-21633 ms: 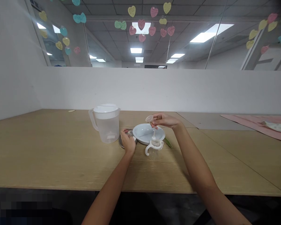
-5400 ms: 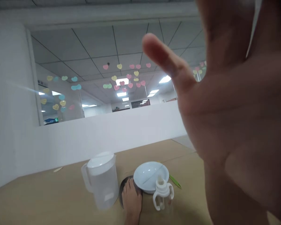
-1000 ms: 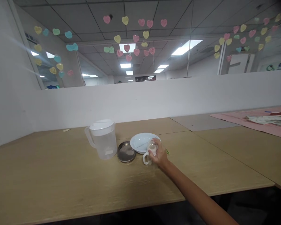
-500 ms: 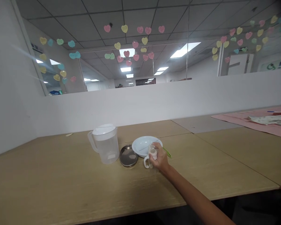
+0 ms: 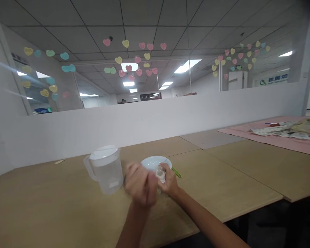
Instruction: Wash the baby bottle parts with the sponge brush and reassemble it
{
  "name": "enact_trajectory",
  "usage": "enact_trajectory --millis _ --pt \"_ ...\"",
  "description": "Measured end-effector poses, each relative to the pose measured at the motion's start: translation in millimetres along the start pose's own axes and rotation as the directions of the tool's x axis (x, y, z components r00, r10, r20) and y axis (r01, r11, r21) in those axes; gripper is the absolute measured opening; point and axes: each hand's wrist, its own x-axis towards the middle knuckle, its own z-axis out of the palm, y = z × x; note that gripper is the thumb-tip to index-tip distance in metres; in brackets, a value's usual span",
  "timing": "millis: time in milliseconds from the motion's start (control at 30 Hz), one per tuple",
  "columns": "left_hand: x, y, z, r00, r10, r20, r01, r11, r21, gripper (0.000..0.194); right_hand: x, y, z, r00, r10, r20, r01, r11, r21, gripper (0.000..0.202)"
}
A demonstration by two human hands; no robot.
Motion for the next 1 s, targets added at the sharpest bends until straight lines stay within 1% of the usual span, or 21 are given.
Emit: enact_trajectory --millis 33,67,100,133,167,200,267,333,433,533,667,767,867,933,1000 --pt "-1 -6 8.6 0.999 -0.015 0.046 0.014 1.000 0.016 0.013 0 0 -1 1.000 0.006 0.008 -0.006 1.000 0.006 0.050" --pt "-4 -11 17.4 0.992 -0.047 0.117 0.043 0.998 0.042 0.011 0 -1 -2 1.000 0.009 0.010 -0.010 1.000 0.010 0.049" --pt "-9 -17 26.0 0.964 -0.119 0.239 0.100 0.991 0.089 0.012 0 0 -2 1.000 0.010 0.008 -0.011 1.000 0.013 0.048" --pt "-16 -23 33.6 0.927 -0.180 0.329 0.154 0.982 0.106 0.014 0 0 -3 1.000 0.008 0.004 -0.008 1.000 0.016 0.046" --pt "-25 -28 39.8 0.899 -0.230 0.374 0.213 0.973 0.087 0.016 0 0 -3 1.000 0.003 0.000 -0.003 1.000 0.019 0.045" --pt "-34 -33 44.5 0.882 -0.275 0.383 0.280 0.959 0.044 0.018 0 1 -4 1.000 -0.005 -0.001 0.005 1.000 0.021 0.044" --pt "-51 -39 49.3 0.872 -0.353 0.340 0.382 0.924 -0.020 0.019 0 1 -5 1.000 -0.025 0.010 0.025 0.999 0.025 0.045" --pt "-62 -43 49.7 0.865 -0.395 0.308 0.435 0.897 -0.073 0.020 2 1 -6 0.999 -0.031 0.016 0.031 0.999 0.018 0.045" --pt "-67 -45 47.7 0.857 -0.418 0.301 0.472 0.872 -0.131 0.022 4 -2 -7 0.999 -0.018 0.040 0.018 1.000 0.014 0.045" --pt "-65 -47 46.8 0.851 -0.426 0.308 0.486 0.860 -0.153 0.023 4 -2 -6 0.998 -0.020 0.055 0.020 1.000 0.015 0.044" --pt "-65 -47 46.9 0.854 -0.422 0.305 0.482 0.862 -0.158 0.023 1 1 -4 0.999 -0.012 0.032 0.012 1.000 -0.004 0.048" --pt "-64 -48 46.9 0.851 -0.427 0.306 0.486 0.860 -0.153 0.023 -2 3 -2 1.000 0.019 0.016 -0.018 1.000 -0.014 0.048" --pt "-65 -49 46.6 0.846 -0.434 0.309 0.492 0.859 -0.143 0.023 -4 3 0 1.000 0.011 -0.002 -0.011 0.999 -0.032 0.046" --pt "-69 -50 45.8 0.859 -0.412 0.303 0.466 0.875 -0.132 0.024 -5 3 1 1.000 0.004 -0.020 -0.005 0.999 -0.046 0.045" --pt "-75 -52 44.0 0.881 -0.358 0.308 0.407 0.907 -0.109 0.029 -5 4 2 1.000 -0.002 -0.029 0.000 0.998 -0.056 0.044"
